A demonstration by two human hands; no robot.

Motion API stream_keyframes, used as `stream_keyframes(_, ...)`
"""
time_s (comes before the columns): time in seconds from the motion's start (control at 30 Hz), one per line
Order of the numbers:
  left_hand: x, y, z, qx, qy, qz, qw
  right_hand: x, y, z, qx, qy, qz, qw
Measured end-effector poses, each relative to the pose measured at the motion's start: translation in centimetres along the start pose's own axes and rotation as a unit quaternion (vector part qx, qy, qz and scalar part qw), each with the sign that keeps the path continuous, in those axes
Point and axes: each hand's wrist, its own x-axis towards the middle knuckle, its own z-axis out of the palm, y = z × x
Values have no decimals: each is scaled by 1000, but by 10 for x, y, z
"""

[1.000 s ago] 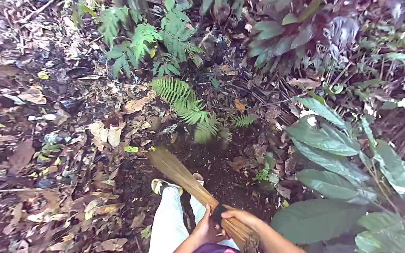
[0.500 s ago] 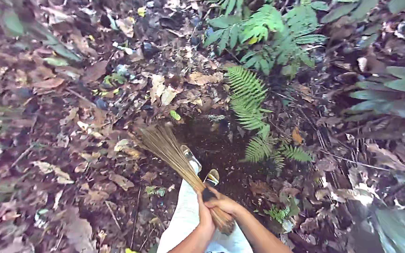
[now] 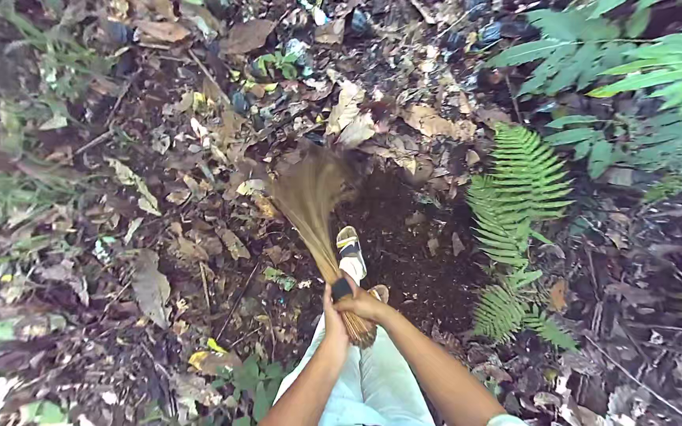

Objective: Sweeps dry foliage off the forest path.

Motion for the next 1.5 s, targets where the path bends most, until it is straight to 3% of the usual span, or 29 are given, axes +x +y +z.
stream_keyframes(0.07,-2,11,11,-57,32,26,998,3,-16,-4,-52,-45,-22,997)
stream_keyframes(0.13,-26,16,19,-34,18,-13,999,-28,-15,-9,-48,-34,-56,997)
stream_keyframes(0.2,-49,11,21,32,-49,-83,995,-74,3,-1,-5,60,-74,995)
stream_keyframes(0.27,-53,2,24,83,-141,-153,975,-101,24,15,59,207,-81,973)
stream_keyframes(0.33,-33,4,32,127,-214,-201,948,-88,32,17,104,329,-76,936)
stream_keyframes(0.37,-16,10,36,143,-231,-202,941,-70,26,10,117,350,-64,927)
stream_keyframes(0.43,17,27,44,114,-191,-163,961,-24,0,-12,81,299,-21,951)
stream_keyframes(0.5,45,45,47,0,-101,-78,992,26,-44,-27,-23,162,31,986)
stream_keyframes(0.57,64,66,49,-104,-22,-2,994,63,-89,-26,-104,38,50,993)
stream_keyframes(0.67,61,82,55,-140,-1,27,990,61,-116,-26,-140,-27,11,990)
stream_keyframes(0.77,8,75,72,-95,-15,-62,993,1,-98,-41,-141,2,-37,989)
stream_keyframes(0.87,-25,55,60,-30,-115,-168,979,-61,-50,-18,-64,168,-50,982)
stream_keyframes(0.97,-22,39,30,-1,-177,-222,959,-67,-10,17,-4,291,-27,956)
stream_keyframes(1.03,-12,37,4,-8,-116,-197,973,-37,-9,30,-6,229,23,973)
stream_keyframes(1.13,16,52,-29,-136,64,-59,987,49,-37,40,-130,-33,93,987)
stream_keyframes(1.2,50,84,-43,-237,135,45,961,110,-69,61,-213,-147,78,963)
stream_keyframes(1.3,79,129,-46,-324,176,138,919,158,-114,86,-306,-225,32,924)
stream_keyframes(1.4,64,118,-45,-310,166,139,926,131,-113,79,-325,-225,-14,918)
stream_keyframes(1.5,16,85,-31,-180,69,31,981,42,-68,56,-214,-42,-47,975)
